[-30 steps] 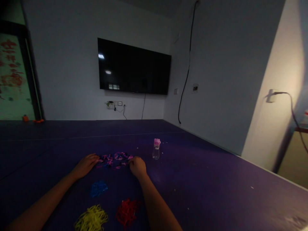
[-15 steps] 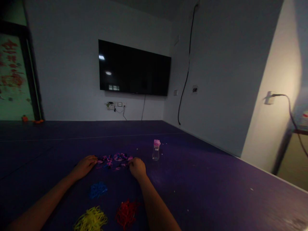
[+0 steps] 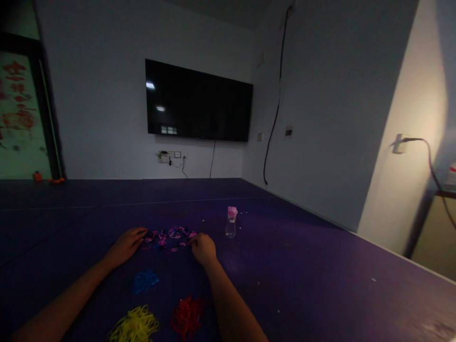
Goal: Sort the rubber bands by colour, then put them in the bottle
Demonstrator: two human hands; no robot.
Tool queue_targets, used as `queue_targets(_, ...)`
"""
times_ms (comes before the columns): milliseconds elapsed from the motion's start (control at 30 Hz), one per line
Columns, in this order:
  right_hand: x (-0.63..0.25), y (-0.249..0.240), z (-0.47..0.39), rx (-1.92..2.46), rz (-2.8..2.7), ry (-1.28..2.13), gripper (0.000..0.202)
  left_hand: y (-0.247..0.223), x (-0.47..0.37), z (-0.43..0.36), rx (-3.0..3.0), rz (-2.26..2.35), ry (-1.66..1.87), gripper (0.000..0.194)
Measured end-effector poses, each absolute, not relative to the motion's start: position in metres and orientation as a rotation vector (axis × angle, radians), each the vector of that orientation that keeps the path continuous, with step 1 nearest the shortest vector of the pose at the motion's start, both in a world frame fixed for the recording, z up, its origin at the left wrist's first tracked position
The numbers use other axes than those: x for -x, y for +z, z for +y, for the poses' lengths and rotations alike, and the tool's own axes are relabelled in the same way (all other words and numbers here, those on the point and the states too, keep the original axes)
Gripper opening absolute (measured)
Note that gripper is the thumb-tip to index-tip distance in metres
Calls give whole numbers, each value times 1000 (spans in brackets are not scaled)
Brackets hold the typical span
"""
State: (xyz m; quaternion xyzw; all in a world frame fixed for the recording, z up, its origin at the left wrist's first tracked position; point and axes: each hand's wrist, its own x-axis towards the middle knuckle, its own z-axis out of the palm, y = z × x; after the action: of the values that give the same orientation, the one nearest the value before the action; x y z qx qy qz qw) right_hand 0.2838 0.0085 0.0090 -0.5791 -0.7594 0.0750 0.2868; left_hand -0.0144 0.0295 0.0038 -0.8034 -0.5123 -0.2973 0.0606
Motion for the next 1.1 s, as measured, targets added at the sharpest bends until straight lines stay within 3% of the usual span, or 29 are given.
queue_targets(500, -283, 8, 11, 1556, -2030, 210, 31, 21, 10, 12, 2073, -1811, -678, 27)
queue_targets(667, -284, 10, 9, 1544, -2049, 220, 32, 21, 10, 13, 2093, -1806, -747, 24)
queue_targets(800, -284, 11, 8, 1551, -2046, 222, 31, 17, 9, 19, 2206, -1648, -808, 29)
queue_targets(1100, -284, 10, 10, 1549, -2035, 223, 31, 1, 10, 31, 2405, -1666, -538, 42)
